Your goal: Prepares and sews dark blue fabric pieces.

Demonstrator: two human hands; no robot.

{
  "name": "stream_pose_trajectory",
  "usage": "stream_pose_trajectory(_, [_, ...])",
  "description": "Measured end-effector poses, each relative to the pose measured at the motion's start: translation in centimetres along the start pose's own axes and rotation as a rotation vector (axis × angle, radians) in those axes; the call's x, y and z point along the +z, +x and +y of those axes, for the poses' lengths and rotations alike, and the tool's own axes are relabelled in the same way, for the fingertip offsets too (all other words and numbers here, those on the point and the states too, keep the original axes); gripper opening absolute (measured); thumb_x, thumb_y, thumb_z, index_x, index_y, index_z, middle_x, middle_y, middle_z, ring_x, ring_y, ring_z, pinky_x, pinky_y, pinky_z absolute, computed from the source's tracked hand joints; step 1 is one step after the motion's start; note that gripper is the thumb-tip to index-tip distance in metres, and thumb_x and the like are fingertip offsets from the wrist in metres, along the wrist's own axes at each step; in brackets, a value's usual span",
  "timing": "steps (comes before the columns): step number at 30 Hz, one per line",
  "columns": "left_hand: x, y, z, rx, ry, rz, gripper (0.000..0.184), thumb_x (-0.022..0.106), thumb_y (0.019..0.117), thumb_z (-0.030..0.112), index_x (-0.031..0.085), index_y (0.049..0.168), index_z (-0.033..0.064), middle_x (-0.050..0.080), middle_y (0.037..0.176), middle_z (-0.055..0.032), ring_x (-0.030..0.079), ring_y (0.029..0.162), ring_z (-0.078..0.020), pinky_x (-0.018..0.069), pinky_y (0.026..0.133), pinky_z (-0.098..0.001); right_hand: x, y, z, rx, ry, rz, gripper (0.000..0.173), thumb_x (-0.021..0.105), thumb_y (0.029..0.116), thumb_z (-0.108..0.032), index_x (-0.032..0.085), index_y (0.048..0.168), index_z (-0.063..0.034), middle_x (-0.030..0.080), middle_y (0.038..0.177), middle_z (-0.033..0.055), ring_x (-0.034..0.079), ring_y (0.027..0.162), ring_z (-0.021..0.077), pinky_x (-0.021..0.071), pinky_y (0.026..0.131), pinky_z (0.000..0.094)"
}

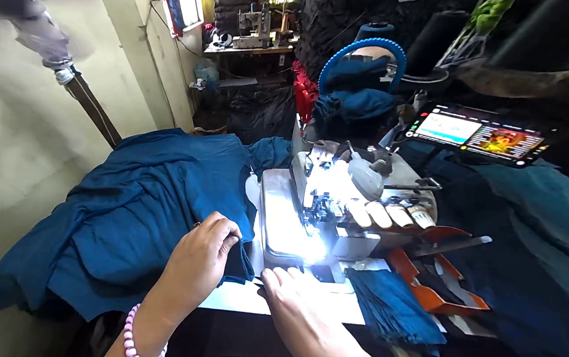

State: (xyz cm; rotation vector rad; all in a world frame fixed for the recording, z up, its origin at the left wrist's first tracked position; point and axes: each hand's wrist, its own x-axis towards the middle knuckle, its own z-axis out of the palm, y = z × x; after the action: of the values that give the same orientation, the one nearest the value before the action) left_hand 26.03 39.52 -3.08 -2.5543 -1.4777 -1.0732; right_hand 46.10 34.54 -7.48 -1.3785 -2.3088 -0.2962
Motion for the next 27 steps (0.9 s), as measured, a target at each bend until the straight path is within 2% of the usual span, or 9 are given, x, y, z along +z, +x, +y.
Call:
stream_pose_trajectory(8, [0.2, 0.2, 0.2, -0.005, 0.016, -0.029, 0.022, 0.051, 0.103, 0.027, 0.071, 0.097, 0.0195, 0.065, 0.092, 0.0071, 0.064, 0.085, -0.0045, 0.0555, 0.071, -0.0224, 0.3, 0.2, -0.5, -0.036, -0.063, -0.094, 0.007, 0.072, 0.085, -0.017, 0.071, 0.081, -0.0112, 0.062, 0.065, 0.0034, 0.065, 0.058, 0.0208, 0.0484, 0.048, 0.0328])
stream_pose_trajectory(12, [0.3, 0.1, 0.2, -0.01, 0.004, -0.038, 0.021, 0.052, 0.103, 0.027, 0.07, 0.097, 0.0192, 0.065, 0.092, 0.0066, 0.065, 0.085, -0.0046, 0.0561, 0.071, -0.0228, 0.7, 0.1, -0.2, -0.045, -0.06, -0.082, 0.008, 0.072, 0.0853, -0.017, 0.071, 0.079, -0.0116, 0.062, 0.064, 0.0033, 0.065, 0.057, 0.0211, 0.0482, 0.047, 0.0331])
stream_pose_trajectory(16, [0.4, 0.3, 0.3, -0.035, 0.013, -0.035, 0.019, 0.053, 0.1019, 0.025, 0.07, 0.097, 0.0188, 0.065, 0.092, 0.0062, 0.065, 0.086, -0.0053, 0.0566, 0.071, -0.0238, 1.1, -0.1, 0.1, -0.055, -0.022, -0.079, 0.011, 0.068, 0.0884, -0.018, 0.07, 0.08, -0.0119, 0.061, 0.063, 0.003, 0.064, 0.056, 0.0206, 0.0492, 0.047, 0.0339])
stream_pose_trajectory(19, [0.7, 0.5, 0.0, -0.092, 0.024, 0.007, 0.016, 0.056, 0.1008, 0.021, 0.07, 0.097, 0.0151, 0.064, 0.092, 0.0031, 0.065, 0.081, -0.0072, 0.0574, 0.069, -0.0259, 1.1, -1.1, 0.3, -0.02, 0.033, -0.1, 0.014, 0.064, 0.0916, -0.019, 0.071, 0.081, -0.0111, 0.062, 0.063, 0.0037, 0.065, 0.056, 0.0215, 0.0514, 0.048, 0.0362])
stream_pose_trajectory(21, [0.8, 0.7, -0.5, -0.139, 0.004, 0.016, 0.014, 0.057, 0.1009, 0.019, 0.069, 0.099, 0.0135, 0.063, 0.094, 0.0019, 0.064, 0.08, -0.0072, 0.057, 0.069, -0.0261, 0.3, -1.8, 0.5, 0.058, 0.114, -0.215, 0.018, 0.063, 0.0955, -0.02, 0.073, 0.087, -0.0078, 0.067, 0.069, 0.0079, 0.07, 0.062, 0.0256, 0.0567, 0.054, 0.0412])
stream_pose_trajectory(23, [1.1, 0.6, -0.9, -0.16, -0.013, 0.009, 0.014, 0.056, 0.1015, 0.02, 0.069, 0.101, 0.0137, 0.063, 0.094, 0.0019, 0.063, 0.081, -0.0068, 0.0568, 0.07, -0.0263, -1.9, -2.0, 0.8, 0.179, 0.262, -0.474, 0.026, 0.056, 0.1025, -0.022, 0.072, 0.103, -0.0012, 0.072, 0.085, 0.0171, 0.073, 0.08, 0.0355, 0.0581, 0.068, 0.0512])
stream_pose_trajectory(24, [1.3, 0.5, -1.0, -0.164, -0.017, 0.001, 0.015, 0.055, 0.102, 0.021, 0.069, 0.102, 0.0144, 0.063, 0.095, 0.0022, 0.064, 0.083, -0.0069, 0.0571, 0.072, -0.0269, -2.7, -2.1, 1.3, 0.21, 0.338, -0.545, 0.03, 0.056, 0.1036, -0.025, 0.07, 0.108, 0.0005, 0.072, 0.09, 0.0196, 0.073, 0.085, 0.0385, 0.0576, 0.073, 0.0548])
stream_pose_trajectory(26, [1.8, 0.1, -0.7, -0.161, -0.023, -0.004, 0.018, 0.053, 0.1015, 0.021, 0.07, 0.102, 0.0149, 0.065, 0.096, 0.0011, 0.066, 0.086, -0.0101, 0.0581, 0.075, -0.0312, -3.8, -3.1, 3.1, 0.266, 0.484, -0.568, 0.036, 0.056, 0.1039, -0.031, 0.067, 0.118, 0.0, 0.072, 0.097, 0.0196, 0.072, 0.089, 0.0384, 0.057, 0.076, 0.0568])
stream_pose_trajectory(27, [2.0, -0.2, -0.4, -0.149, -0.029, 0.003, 0.019, 0.053, 0.1007, 0.021, 0.071, 0.101, 0.0142, 0.067, 0.096, -0.0005, 0.067, 0.086, -0.0123, 0.0589, 0.074, -0.0334, -4.5, -3.7, 4.2, 0.324, 0.552, -0.554, 0.034, 0.053, 0.1057, -0.028, 0.065, 0.123, -0.0009, 0.072, 0.1, 0.0183, 0.072, 0.09, 0.0362, 0.057, 0.077, 0.0554])
